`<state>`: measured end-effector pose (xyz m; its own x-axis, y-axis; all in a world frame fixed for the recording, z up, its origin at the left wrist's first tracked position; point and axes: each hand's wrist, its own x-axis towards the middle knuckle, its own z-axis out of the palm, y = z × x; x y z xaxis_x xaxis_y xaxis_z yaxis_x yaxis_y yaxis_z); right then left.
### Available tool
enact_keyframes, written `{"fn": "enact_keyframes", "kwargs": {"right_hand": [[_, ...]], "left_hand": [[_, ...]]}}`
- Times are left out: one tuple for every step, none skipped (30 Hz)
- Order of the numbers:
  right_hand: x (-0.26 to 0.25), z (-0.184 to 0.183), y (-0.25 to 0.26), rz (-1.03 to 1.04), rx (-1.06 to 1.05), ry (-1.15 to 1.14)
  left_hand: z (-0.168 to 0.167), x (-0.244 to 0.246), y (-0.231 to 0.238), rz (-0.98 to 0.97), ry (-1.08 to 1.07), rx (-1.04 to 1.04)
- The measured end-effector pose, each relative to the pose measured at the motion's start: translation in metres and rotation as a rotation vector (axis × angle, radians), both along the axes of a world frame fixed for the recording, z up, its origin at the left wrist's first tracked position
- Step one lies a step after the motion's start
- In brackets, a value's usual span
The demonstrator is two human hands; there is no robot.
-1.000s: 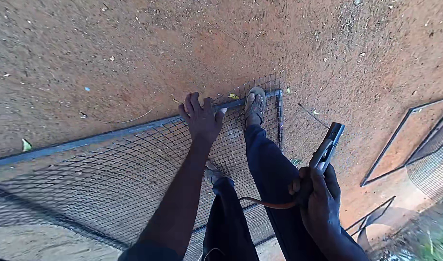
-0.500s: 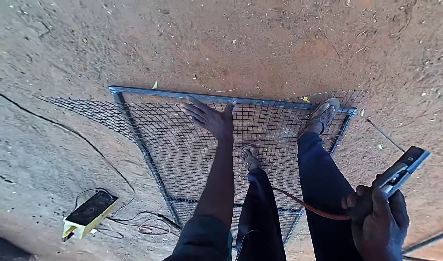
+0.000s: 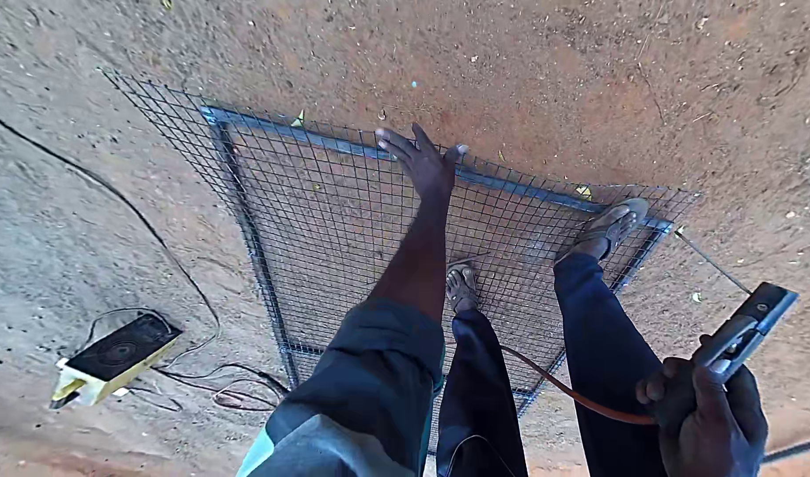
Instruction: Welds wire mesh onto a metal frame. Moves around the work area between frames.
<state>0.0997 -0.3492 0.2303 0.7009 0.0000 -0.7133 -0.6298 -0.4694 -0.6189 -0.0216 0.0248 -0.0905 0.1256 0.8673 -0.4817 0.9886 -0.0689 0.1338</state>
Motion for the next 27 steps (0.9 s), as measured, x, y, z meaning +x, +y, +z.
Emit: {"fn": "enact_keyframes", "kwargs": {"right_hand": [[-0.001, 0.000, 0.000, 0.004, -0.007, 0.004], [-0.003, 0.000, 0.000, 0.000, -0.017, 0.008], [-0.004, -0.001, 0.001, -0.010, -0.027, 0.016], [-0.004, -0.002, 0.002, -0.022, -0.035, 0.026], [-0.003, -0.003, 0.004, -0.034, -0.042, 0.033], [-0.002, -0.004, 0.006, -0.043, -0.046, 0.039], [-0.004, -0.002, 0.006, -0.048, -0.049, 0.055], [-0.006, -0.002, 0.006, -0.048, -0.043, 0.070], [-0.006, -0.004, 0.007, -0.042, -0.030, 0.077], [-0.007, -0.003, 0.008, -0.039, -0.025, 0.085], [-0.008, -0.001, 0.007, -0.040, -0.025, 0.089], [-0.007, -0.002, 0.008, -0.042, -0.023, 0.085], [-0.007, -0.002, 0.009, -0.049, -0.023, 0.083], [-0.008, -0.002, 0.011, -0.055, -0.024, 0.084], [-0.008, -0.002, 0.012, -0.056, -0.023, 0.081], [-0.009, -0.002, 0.013, -0.057, -0.020, 0.076], [-0.011, -0.002, 0.015, -0.054, -0.019, 0.070], [-0.013, -0.002, 0.016, -0.046, -0.017, 0.062], [-0.015, -0.001, 0.017, -0.034, -0.013, 0.054], [-0.018, -0.001, 0.019, -0.023, -0.007, 0.046], [-0.021, 0.000, 0.021, -0.022, 0.001, 0.034], [-0.026, 0.001, 0.024, -0.031, 0.012, 0.021], [-0.030, 0.002, 0.027, -0.041, 0.030, 0.008], [-0.035, 0.005, 0.030, -0.053, 0.048, -0.005], [-0.039, 0.009, 0.034, -0.061, 0.063, -0.023], [-0.041, 0.013, 0.039, -0.068, 0.074, -0.048], [-0.041, 0.021, 0.045, -0.075, 0.084, -0.061]], "left_hand": [[-0.005, 0.004, 0.004, 0.005, 0.030, -0.029], [-0.010, 0.010, 0.008, 0.008, 0.062, -0.055], [-0.017, 0.015, 0.012, 0.006, 0.098, -0.080], [-0.025, 0.018, 0.015, -0.003, 0.132, -0.091], [-0.032, 0.020, 0.016, -0.017, 0.146, -0.086], [-0.039, 0.022, 0.015, -0.029, 0.135, -0.071], [-0.043, 0.018, 0.012, -0.042, 0.124, -0.063], [-0.042, 0.012, 0.011, -0.053, 0.132, -0.077], [-0.040, 0.012, 0.014, -0.062, 0.139, -0.087], [-0.038, 0.016, 0.017, -0.067, 0.145, -0.100], [-0.034, 0.016, 0.014, -0.068, 0.171, -0.119], [-0.033, 0.020, 0.013, -0.062, 0.188, -0.133], [-0.034, 0.024, 0.014, -0.054, 0.199, -0.137], [-0.034, 0.026, 0.013, -0.053, 0.217, -0.136], [-0.034, 0.027, 0.013, -0.043, 0.219, -0.133], [-0.036, 0.027, 0.014, -0.037, 0.226, -0.128], [-0.037, 0.027, 0.014, -0.032, 0.229, -0.128], [-0.037, 0.028, 0.014, -0.030, 0.235, -0.130], [-0.038, 0.028, 0.014, -0.032, 0.237, -0.130], [-0.039, 0.028, 0.013, -0.035, 0.243, -0.131], [-0.040, 0.028, 0.014, -0.036, 0.249, -0.132], [-0.042, 0.027, 0.013, -0.043, 0.261, -0.133], [-0.043, 0.026, 0.014, -0.045, 0.264, -0.138], [-0.044, 0.026, 0.014, -0.046, 0.256, -0.143], [-0.043, 0.025, 0.014, -0.044, 0.247, -0.145], [-0.043, 0.024, 0.014, -0.039, 0.237, -0.145], [-0.044, 0.025, 0.017, -0.034, 0.219, -0.149]]}}
